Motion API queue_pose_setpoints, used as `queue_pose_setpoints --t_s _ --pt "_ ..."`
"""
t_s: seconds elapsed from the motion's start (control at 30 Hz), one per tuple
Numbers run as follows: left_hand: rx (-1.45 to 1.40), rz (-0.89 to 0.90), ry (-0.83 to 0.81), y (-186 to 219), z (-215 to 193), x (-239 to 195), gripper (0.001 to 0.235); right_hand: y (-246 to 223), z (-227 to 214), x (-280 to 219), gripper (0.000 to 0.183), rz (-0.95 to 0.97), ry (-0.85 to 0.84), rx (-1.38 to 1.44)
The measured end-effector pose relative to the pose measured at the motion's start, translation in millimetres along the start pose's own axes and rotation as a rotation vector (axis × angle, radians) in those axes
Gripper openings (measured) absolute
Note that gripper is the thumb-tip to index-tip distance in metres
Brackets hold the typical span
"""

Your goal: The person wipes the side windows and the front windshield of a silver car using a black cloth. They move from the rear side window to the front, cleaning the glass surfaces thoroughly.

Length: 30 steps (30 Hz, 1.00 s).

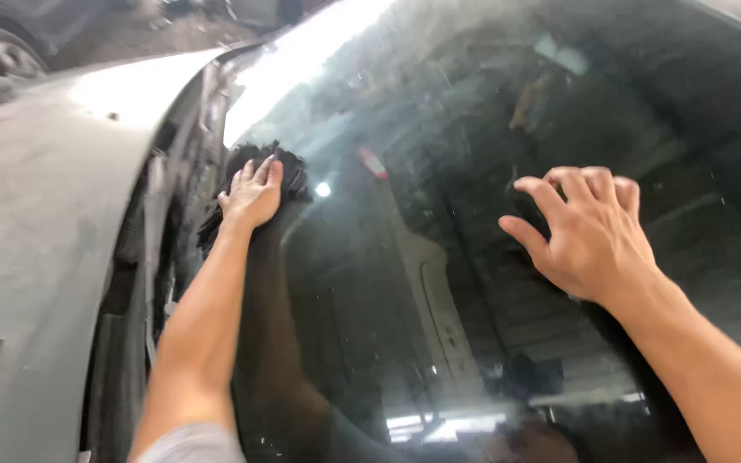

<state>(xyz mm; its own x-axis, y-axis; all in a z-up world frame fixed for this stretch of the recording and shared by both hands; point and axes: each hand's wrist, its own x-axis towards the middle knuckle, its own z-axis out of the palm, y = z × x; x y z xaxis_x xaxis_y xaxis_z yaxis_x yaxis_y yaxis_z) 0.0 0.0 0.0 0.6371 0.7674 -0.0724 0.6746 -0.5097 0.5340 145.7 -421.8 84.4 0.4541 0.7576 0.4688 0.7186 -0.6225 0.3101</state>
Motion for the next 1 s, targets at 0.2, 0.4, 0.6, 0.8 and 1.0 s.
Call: queue_pose_setpoints --t_s 0.2,0.4,0.6,0.8,1.0 --pt "0.305 1.066 0.208 21.6 35.6 -249.8 0.069 -7.6 4.1 -14.9 0.057 -0.041 0.018 0.012" --pt "0.292 1.222 0.299 -14.5 40.2 -238.2 0.045 -1.7 1.8 -8.1 0.061 0.002 -0.05 0.045" --pt "0.097 0.281 -0.019 -0.9 1.0 -3.9 0.066 -2.7 1.1 -8.9 0.061 0.028 -0.043 -0.035" --pt "-0.022 -0.056 -0.064 55.7 -8.9 48.2 0.079 -3.1 -3.1 -6.0 0.054 -0.02 0.04 0.002" --pt "0.334 0.857 0.098 168.3 10.8 -72.3 0.046 -11.8 -8.9 -14.5 0.049 0.0 0.058 0.178"
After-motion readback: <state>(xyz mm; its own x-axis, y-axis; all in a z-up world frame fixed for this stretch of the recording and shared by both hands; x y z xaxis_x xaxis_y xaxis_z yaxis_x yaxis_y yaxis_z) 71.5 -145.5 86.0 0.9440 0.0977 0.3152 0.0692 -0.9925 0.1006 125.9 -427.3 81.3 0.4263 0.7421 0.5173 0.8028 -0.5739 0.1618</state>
